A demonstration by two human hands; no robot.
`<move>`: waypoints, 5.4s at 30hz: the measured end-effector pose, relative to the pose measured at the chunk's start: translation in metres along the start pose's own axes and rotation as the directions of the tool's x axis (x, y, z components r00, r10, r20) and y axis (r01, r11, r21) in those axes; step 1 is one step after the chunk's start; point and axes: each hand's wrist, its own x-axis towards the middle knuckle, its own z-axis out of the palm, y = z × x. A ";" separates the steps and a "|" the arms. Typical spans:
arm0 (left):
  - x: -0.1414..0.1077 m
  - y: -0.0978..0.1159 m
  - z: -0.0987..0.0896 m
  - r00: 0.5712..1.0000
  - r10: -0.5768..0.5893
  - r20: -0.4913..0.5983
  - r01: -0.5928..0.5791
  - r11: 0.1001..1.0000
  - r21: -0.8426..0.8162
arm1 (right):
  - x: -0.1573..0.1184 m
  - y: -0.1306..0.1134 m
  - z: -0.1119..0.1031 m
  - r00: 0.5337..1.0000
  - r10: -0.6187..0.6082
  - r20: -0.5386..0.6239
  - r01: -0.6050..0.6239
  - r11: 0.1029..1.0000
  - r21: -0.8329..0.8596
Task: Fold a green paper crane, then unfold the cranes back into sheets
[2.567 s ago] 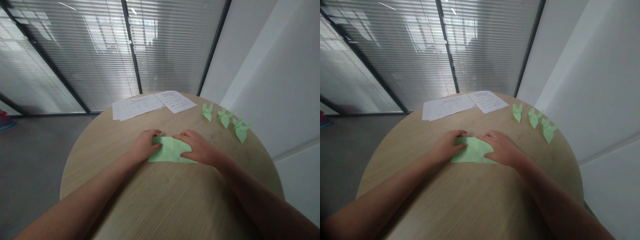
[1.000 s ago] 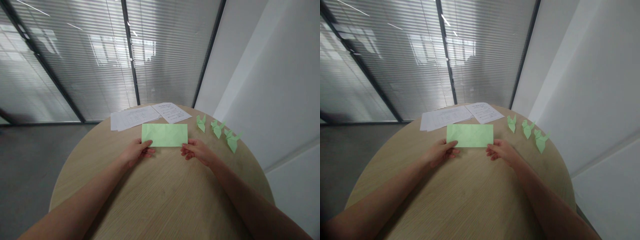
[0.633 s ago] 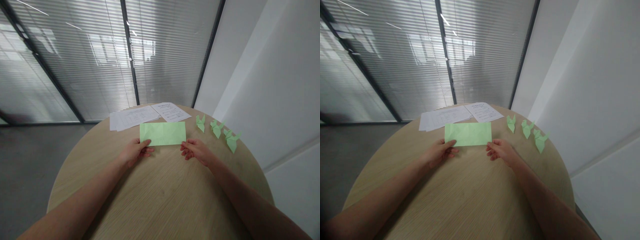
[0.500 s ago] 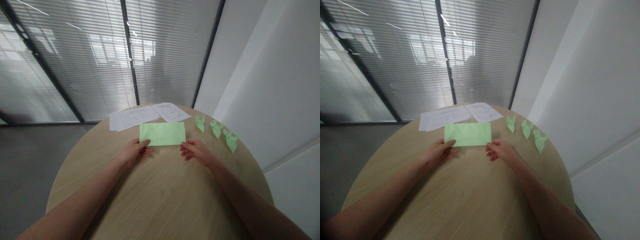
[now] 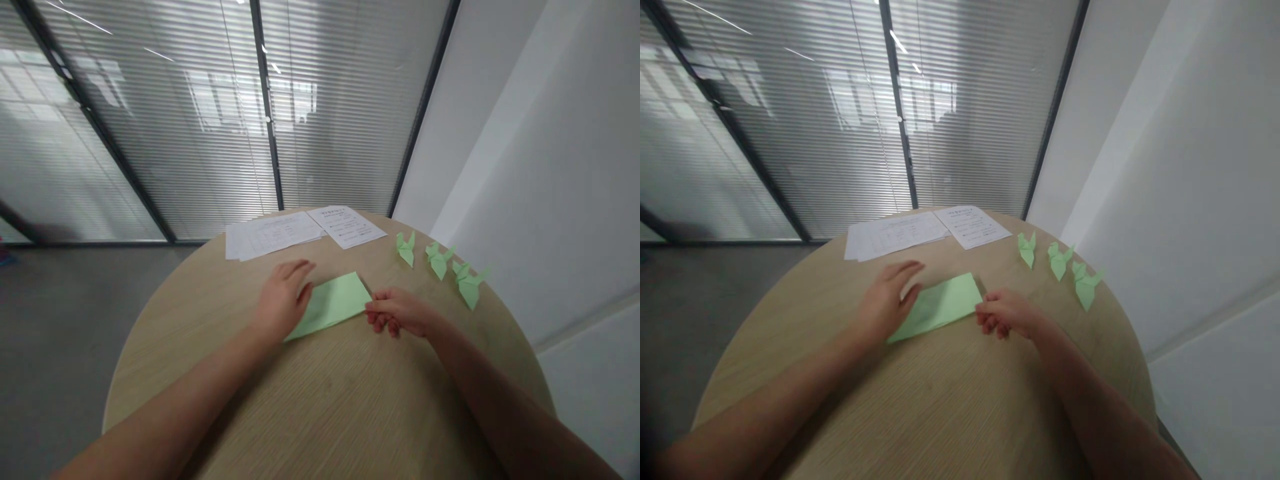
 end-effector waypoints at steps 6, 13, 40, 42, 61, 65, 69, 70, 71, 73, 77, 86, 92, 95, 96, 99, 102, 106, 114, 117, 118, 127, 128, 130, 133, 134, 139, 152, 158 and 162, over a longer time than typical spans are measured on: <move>-0.022 0.028 0.030 0.862 0.320 0.393 -0.313 0.946 -0.084 | -0.003 0.002 0.001 0.997 0.080 0.002 -0.078 0.969 -0.234; -0.026 0.025 0.039 0.840 0.294 0.456 -0.291 0.953 -0.079 | -0.005 -0.004 0.005 0.989 0.110 -0.099 -0.141 0.901 -0.411; -0.030 0.032 0.037 0.893 0.142 0.427 -0.201 0.975 0.096 | -0.007 -0.001 0.002 0.895 -0.374 -0.241 0.087 0.679 -0.729; -0.032 0.035 0.037 0.915 0.029 0.402 -0.105 0.980 0.167 | -0.006 -0.001 0.007 0.902 -0.352 -0.252 0.077 0.703 -0.707; -0.014 0.025 0.007 0.645 -0.450 0.617 0.757 0.264 -0.598 | -0.007 -0.014 0.037 0.905 -0.328 -0.271 0.393 0.889 0.235; -0.018 0.036 0.010 0.671 -0.498 0.549 0.721 0.266 -0.640 | -0.012 -0.018 0.048 0.925 -0.293 -0.241 0.349 0.906 0.238; -0.019 0.037 0.009 0.664 -0.497 0.559 0.726 0.249 -0.641 | -0.014 -0.019 0.052 0.923 -0.282 -0.263 0.345 0.909 0.235; -0.019 0.037 0.009 0.663 -0.495 0.562 0.725 0.236 -0.647 | -0.015 -0.020 0.052 0.925 -0.279 -0.257 0.341 0.910 0.237; -0.018 0.036 0.009 0.663 -0.496 0.561 0.721 0.220 -0.657 | -0.016 -0.020 0.052 0.928 -0.275 -0.250 0.335 0.911 0.240; -0.018 0.036 0.009 0.664 -0.509 0.548 0.706 0.186 -0.683 | -0.017 -0.021 0.052 0.935 -0.265 -0.237 0.321 0.915 0.245; -0.018 0.036 0.010 0.667 -0.534 0.519 0.689 0.178 -0.702 | -0.018 -0.022 0.052 0.946 -0.247 -0.208 0.298 0.917 0.264; -0.018 0.038 0.013 0.684 -0.542 0.487 0.683 0.244 -0.688 | -0.013 -0.021 0.054 0.919 -0.238 -0.314 0.319 0.917 0.239; -0.017 0.037 0.013 0.684 -0.545 0.485 0.687 0.257 -0.680 | -0.013 -0.023 0.054 0.924 -0.227 -0.307 0.301 0.928 0.220; -0.017 0.038 0.012 0.691 -0.525 0.496 0.687 0.265 -0.677 | -0.012 -0.022 0.053 0.924 -0.230 -0.305 0.303 0.928 0.216; -0.017 0.038 0.012 0.693 -0.520 0.499 0.687 0.268 -0.675 | -0.012 -0.021 0.052 0.925 -0.230 -0.304 0.301 0.929 0.215; -0.018 0.036 0.014 0.696 -0.507 0.509 0.690 0.275 -0.669 | -0.009 -0.018 0.050 0.931 -0.226 -0.288 0.291 0.934 0.209; -0.018 0.033 0.017 0.698 -0.496 0.517 0.694 0.289 -0.660 | -0.007 -0.015 0.048 0.936 -0.225 -0.272 0.285 0.936 0.206; -0.018 0.031 0.018 0.698 -0.470 0.540 0.700 0.288 -0.654 | -0.005 -0.014 0.048 0.940 -0.219 -0.263 0.273 0.943 0.188; -0.017 0.026 0.021 0.709 -0.452 0.541 0.696 0.325 -0.640 | -0.004 -0.013 0.048 0.938 -0.210 -0.276 0.259 0.953 0.155; -0.015 0.022 0.020 0.763 -0.446 0.468 0.643 0.445 -0.623 | -0.004 -0.012 0.047 0.937 -0.203 -0.285 0.248 0.960 0.131; -0.015 0.021 0.018 0.806 -0.459 0.373 0.587 0.544 -0.600 | -0.003 -0.012 0.047 0.936 -0.206 -0.287 0.247 0.962 0.114; -0.031 0.045 0.031 0.883 0.408 0.230 -0.418 0.908 -0.005 | 0.006 -0.004 0.041 0.904 -0.349 -0.248 0.210 0.866 -0.453; -0.033 0.047 0.037 0.861 0.422 0.284 -0.442 0.897 0.009 | 0.007 -0.005 0.041 0.894 -0.378 -0.239 0.206 0.823 -0.530; -0.035 0.047 0.046 0.838 0.412 0.357 -0.447 0.894 0.017 | 0.005 -0.008 0.044 0.877 -0.424 -0.226 0.170 0.713 -0.680; -0.036 0.045 0.050 0.837 0.369 0.403 -0.400 0.916 -0.009 | -0.001 -0.015 0.049 0.875 -0.439 -0.204 0.067 0.526 -0.848; -0.036 0.045 0.050 0.842 0.353 0.409 -0.381 0.924 -0.014 | -0.003 -0.018 0.051 0.881 -0.430 -0.199 0.034 0.475 -0.879; -0.037 0.047 0.047 0.867 0.274 0.416 -0.319 0.947 0.041 | -0.008 -0.025 0.055 0.908 -0.381 -0.176 -0.034 0.351 -0.936; -0.036 0.053 0.033 0.875 0.164 0.456 -0.259 0.953 0.156 | -0.006 -0.020 0.052 0.913 -0.369 -0.174 -0.048 0.326 -0.944; -0.038 0.050 0.037 0.866 0.209 0.454 -0.291 0.949 0.119 | -0.004 -0.020 0.056 0.904 -0.358 -0.235 -0.110 0.336 -0.936; -0.040 0.046 0.041 0.853 0.226 0.471 -0.311 0.944 0.111 | -0.005 -0.018 0.057 0.896 -0.360 -0.260 -0.131 0.344 -0.930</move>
